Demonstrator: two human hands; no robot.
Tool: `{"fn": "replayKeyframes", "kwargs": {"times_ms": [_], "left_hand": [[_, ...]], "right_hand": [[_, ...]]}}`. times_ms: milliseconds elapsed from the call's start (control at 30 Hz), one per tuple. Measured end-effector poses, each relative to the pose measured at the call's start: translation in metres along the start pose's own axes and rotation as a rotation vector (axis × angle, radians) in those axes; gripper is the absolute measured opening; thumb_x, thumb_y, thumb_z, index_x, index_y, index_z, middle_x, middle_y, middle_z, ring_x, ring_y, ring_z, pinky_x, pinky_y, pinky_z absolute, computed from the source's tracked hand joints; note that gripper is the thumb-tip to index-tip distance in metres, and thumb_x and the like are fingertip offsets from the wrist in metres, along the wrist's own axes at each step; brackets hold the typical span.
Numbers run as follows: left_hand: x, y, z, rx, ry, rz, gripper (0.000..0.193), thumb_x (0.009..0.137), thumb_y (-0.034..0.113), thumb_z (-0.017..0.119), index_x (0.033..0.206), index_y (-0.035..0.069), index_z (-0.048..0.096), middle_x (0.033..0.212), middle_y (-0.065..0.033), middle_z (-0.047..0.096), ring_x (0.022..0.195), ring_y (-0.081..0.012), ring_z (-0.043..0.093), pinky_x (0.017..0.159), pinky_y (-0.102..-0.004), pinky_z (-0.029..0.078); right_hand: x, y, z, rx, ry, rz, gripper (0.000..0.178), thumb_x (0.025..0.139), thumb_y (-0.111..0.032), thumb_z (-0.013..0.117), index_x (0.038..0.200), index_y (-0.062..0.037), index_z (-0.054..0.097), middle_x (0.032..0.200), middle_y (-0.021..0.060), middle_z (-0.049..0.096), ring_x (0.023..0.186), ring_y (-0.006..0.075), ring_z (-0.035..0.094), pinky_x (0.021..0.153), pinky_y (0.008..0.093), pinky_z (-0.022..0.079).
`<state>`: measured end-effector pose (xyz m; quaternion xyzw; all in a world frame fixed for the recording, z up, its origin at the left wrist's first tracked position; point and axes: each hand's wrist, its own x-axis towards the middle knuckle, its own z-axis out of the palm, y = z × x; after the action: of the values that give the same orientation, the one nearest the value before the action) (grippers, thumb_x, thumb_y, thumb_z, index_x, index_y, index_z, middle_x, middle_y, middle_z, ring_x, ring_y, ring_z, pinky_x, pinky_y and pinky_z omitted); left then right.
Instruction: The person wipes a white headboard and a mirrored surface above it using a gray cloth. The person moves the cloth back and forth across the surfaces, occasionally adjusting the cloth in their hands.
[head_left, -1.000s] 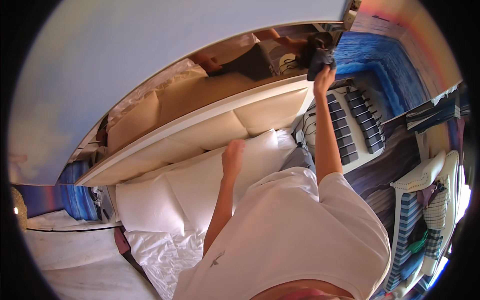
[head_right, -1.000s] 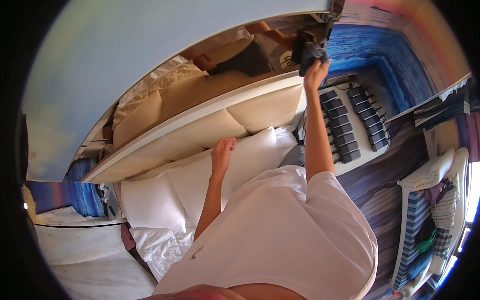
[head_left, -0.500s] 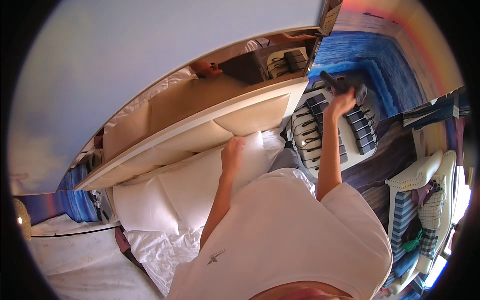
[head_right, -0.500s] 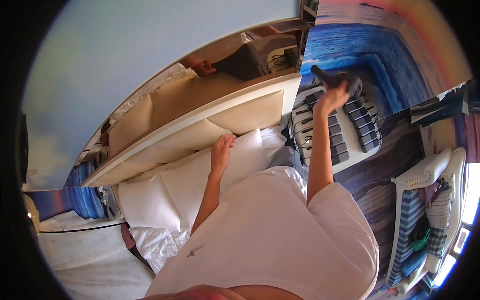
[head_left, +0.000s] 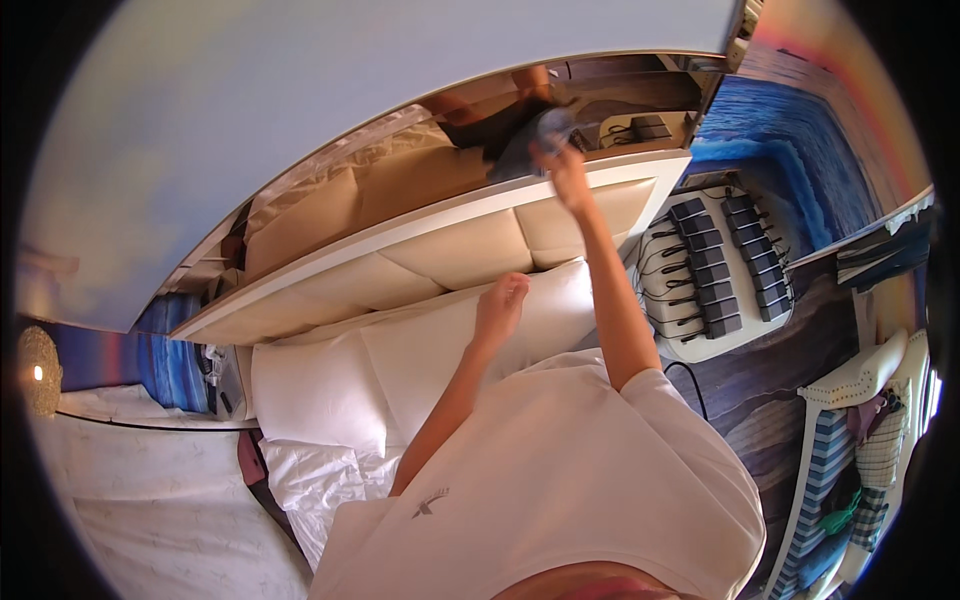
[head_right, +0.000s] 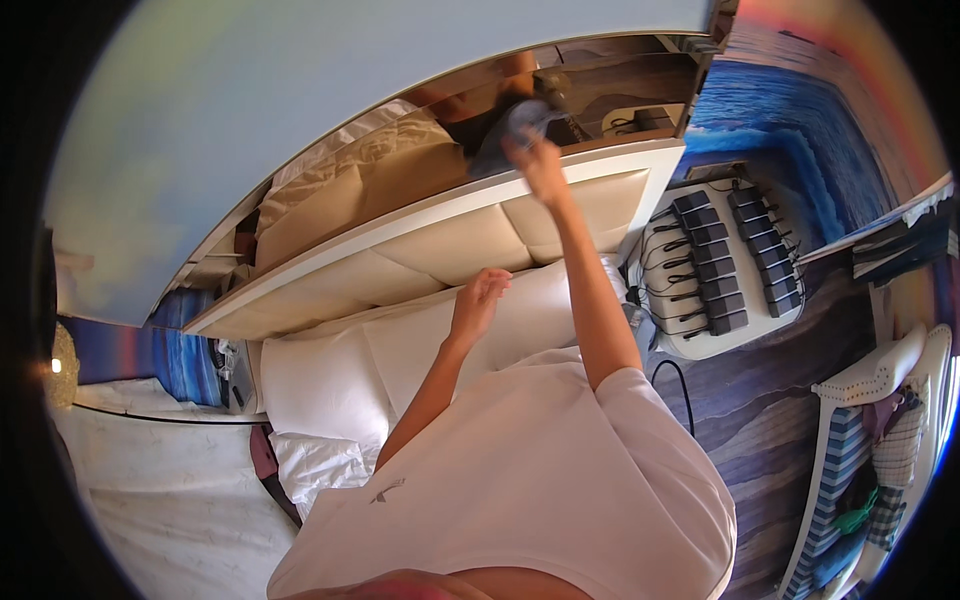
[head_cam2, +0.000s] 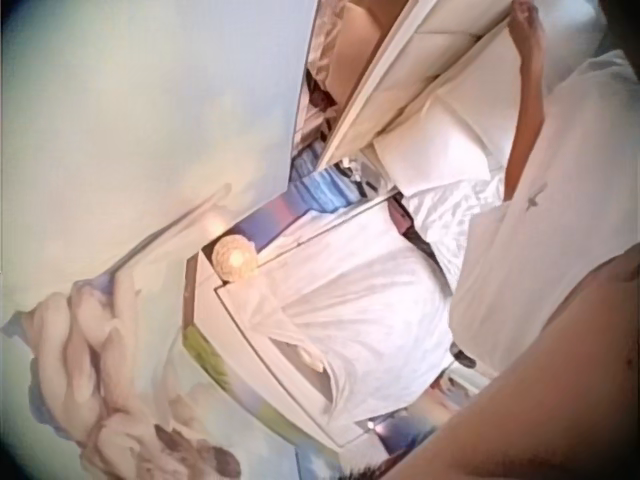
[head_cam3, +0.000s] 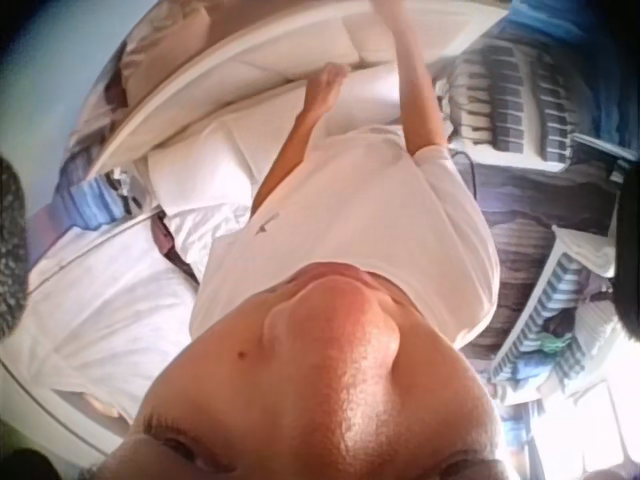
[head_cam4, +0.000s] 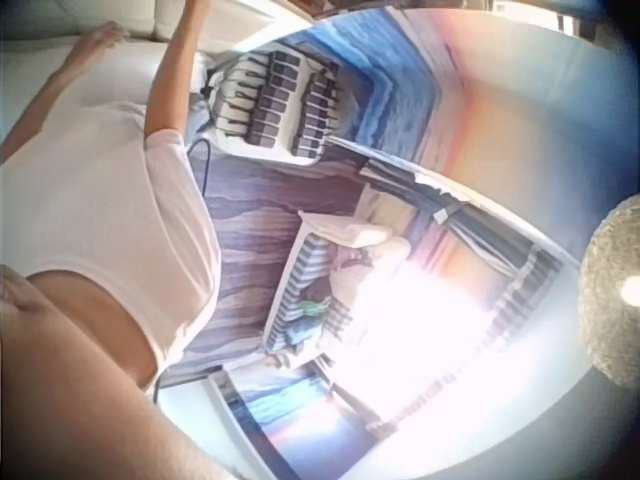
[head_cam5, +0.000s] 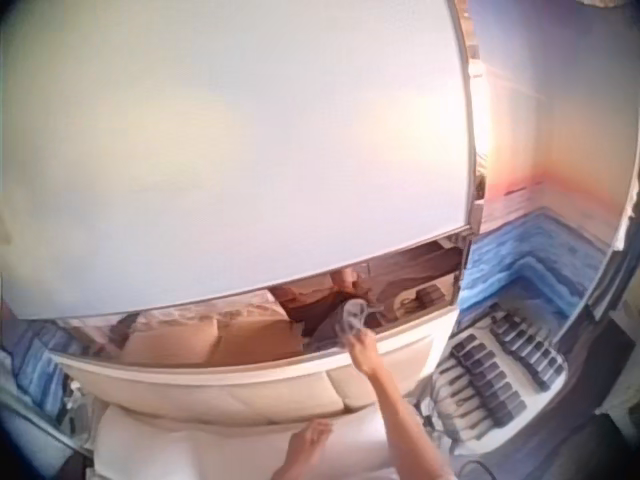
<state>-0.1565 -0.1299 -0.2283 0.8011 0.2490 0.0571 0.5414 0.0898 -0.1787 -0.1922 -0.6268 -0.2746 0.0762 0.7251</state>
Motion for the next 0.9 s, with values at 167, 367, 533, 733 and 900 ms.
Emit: {"fn": "replayKeyframes", "kwargs": {"times_ms": [167, 367, 533, 733, 900], "left_hand": [[-0.025, -0.021, -0.034, 0.045, 0.061, 0.013, 0.029, 0.094, 0.028, 0.047, 0.101, 0.004, 0.061, 0.089, -0.0059, 0.066, 0.08, -0.0141, 0.06, 0.076, -0.0277, 0.046], [-0.028, -0.039, -0.045, 0.094, 0.064, 0.132, 0.031, 0.094, 0.03, 0.047, 0.102, 0.004, 0.062, 0.091, -0.0064, 0.067, 0.08, -0.0143, 0.061, 0.076, -0.0273, 0.046], [-0.019, -0.051, -0.038, -0.008, 0.165, 0.149, 0.033, 0.093, 0.032, 0.047, 0.104, 0.005, 0.063, 0.092, -0.0056, 0.067, 0.08, -0.0137, 0.06, 0.074, -0.027, 0.045], [-0.009, 0.004, 0.012, -0.236, 0.159, -0.045, 0.029, 0.093, 0.032, 0.048, 0.105, 0.01, 0.062, 0.097, -0.0038, 0.066, 0.084, -0.0104, 0.057, 0.071, -0.0256, 0.042], [0.005, 0.027, 0.043, -0.267, 0.165, -0.05, 0.028, 0.095, 0.026, 0.046, 0.105, 0.003, 0.06, 0.099, -0.0088, 0.066, 0.089, -0.0173, 0.062, 0.081, -0.0293, 0.046]], "right_hand": [[0.019, -0.048, 0.043, 0.62, 0.057, 0.034, 0.02, 0.091, -0.018, 0.057, 0.101, -0.0014, 0.057, 0.092, 0.0081, 0.064, 0.083, 0.0218, 0.066, 0.081, 0.0346, 0.051], [0.006, -0.004, 0.134, 0.598, -0.339, 0.202, 0.034, 0.09, -0.009, 0.057, 0.121, 0.0024, 0.051, 0.102, 0.0063, 0.061, 0.092, 0.018, 0.062, 0.083, 0.0328, 0.051], [0.016, 0.002, 0.011, 0.865, -0.121, 0.221, 0.012, 0.093, -0.013, 0.052, 0.101, -0.0039, 0.051, 0.101, 0.0102, 0.056, 0.099, 0.0347, 0.059, 0.09, 0.0529, 0.049], [0.037, -0.026, -0.189, 1.026, 0.331, 0.019, 0.029, 0.094, -0.033, 0.052, 0.108, -0.0074, 0.054, 0.114, 0.0119, 0.053, 0.115, 0.0318, 0.046, 0.105, 0.0527, 0.034], [0.053, -0.046, -0.167, 0.565, 0.134, -0.017, 0.038, 0.095, -0.039, 0.049, 0.112, -0.0048, 0.052, 0.102, 0.0145, 0.061, 0.104, 0.0255, 0.058, 0.091, 0.0431, 0.045]]}}
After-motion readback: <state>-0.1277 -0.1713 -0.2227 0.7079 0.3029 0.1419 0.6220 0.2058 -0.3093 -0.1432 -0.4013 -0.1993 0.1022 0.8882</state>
